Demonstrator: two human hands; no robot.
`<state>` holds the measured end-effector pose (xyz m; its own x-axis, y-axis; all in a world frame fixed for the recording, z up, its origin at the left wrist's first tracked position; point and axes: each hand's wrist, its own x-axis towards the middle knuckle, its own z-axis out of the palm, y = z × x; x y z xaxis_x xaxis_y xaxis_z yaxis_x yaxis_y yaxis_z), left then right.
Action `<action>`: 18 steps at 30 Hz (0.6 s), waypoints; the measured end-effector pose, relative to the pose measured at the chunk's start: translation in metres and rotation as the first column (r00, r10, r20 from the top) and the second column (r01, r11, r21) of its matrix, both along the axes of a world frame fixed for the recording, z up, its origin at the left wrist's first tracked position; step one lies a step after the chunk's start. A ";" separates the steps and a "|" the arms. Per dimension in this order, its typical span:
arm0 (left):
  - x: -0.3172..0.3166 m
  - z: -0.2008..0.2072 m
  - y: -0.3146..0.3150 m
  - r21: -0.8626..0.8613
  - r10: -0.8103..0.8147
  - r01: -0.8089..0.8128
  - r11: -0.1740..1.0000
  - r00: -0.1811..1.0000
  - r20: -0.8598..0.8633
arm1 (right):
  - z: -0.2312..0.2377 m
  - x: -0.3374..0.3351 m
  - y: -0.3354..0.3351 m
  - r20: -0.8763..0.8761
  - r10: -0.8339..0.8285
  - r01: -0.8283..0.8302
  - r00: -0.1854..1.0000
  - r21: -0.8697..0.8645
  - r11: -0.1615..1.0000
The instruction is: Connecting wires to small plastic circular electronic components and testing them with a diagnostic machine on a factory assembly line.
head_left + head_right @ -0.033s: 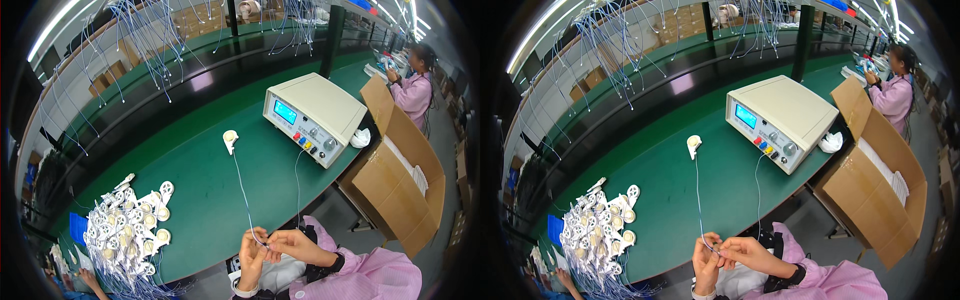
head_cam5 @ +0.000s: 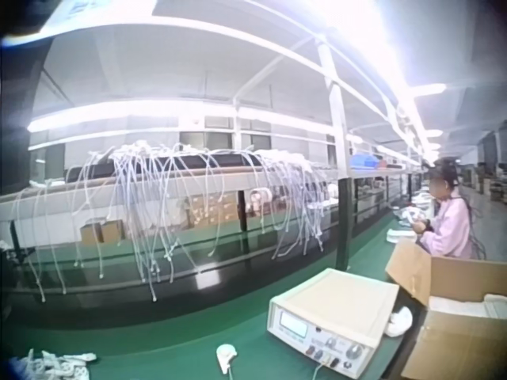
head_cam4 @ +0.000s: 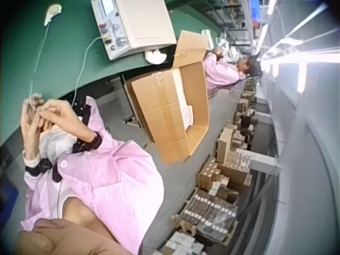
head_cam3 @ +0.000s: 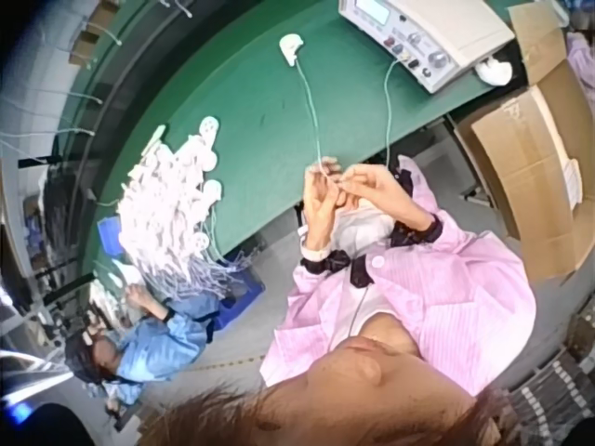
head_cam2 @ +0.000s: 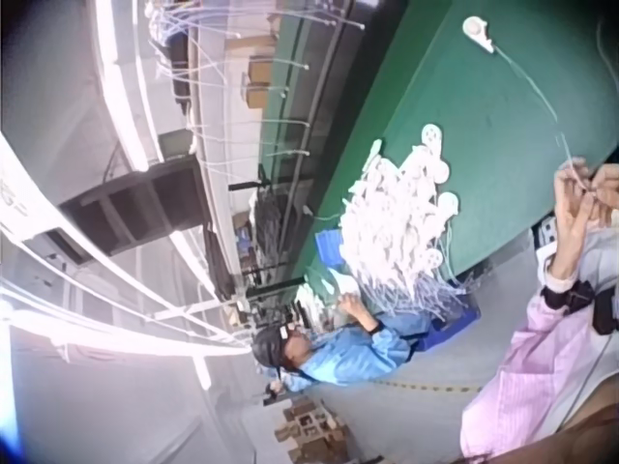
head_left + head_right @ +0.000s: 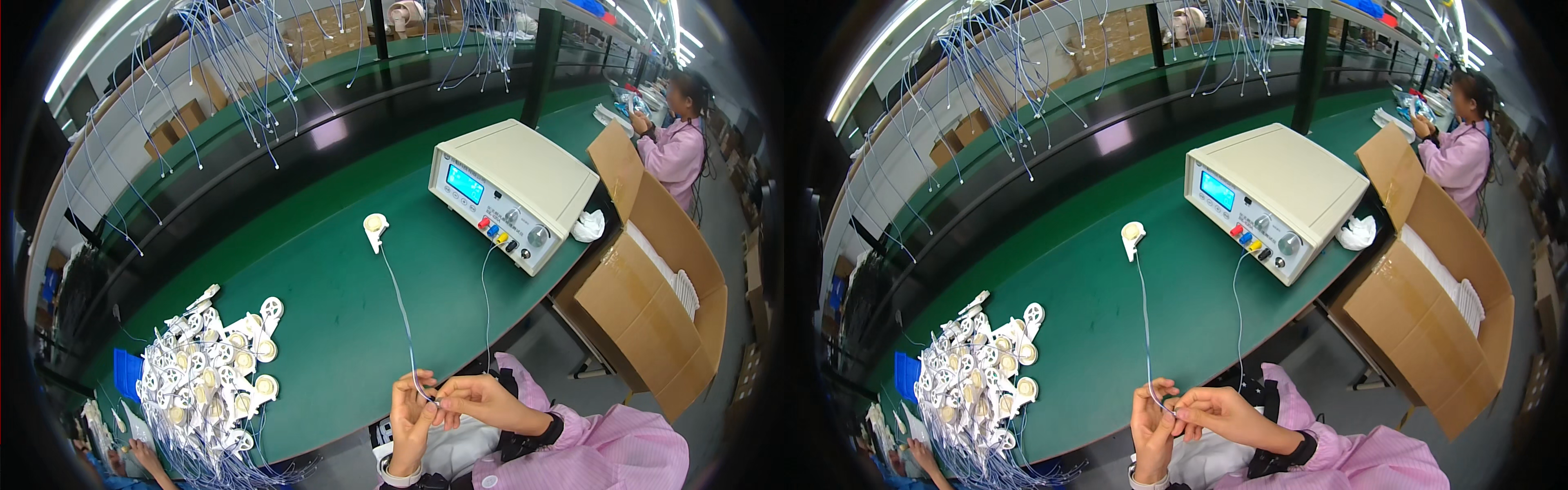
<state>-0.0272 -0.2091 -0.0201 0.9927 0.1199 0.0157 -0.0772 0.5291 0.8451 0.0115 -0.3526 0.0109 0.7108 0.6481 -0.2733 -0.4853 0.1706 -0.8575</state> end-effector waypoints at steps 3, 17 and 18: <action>0.002 -0.001 -0.001 0.064 0.010 -0.009 0.998 1.000 -0.015 | 0.005 0.000 -0.006 0.124 -0.016 0.029 0.992 -0.108 0.994; 0.006 -0.007 -0.005 -0.250 -0.153 0.181 0.951 0.980 0.125 | 0.044 0.005 -0.045 0.520 0.416 -0.323 0.746 -0.264 0.909; 0.009 -0.011 -0.004 -0.247 -0.146 0.175 0.953 0.980 0.131 | 0.048 0.006 -0.049 0.525 0.482 -0.435 0.701 -0.220 0.873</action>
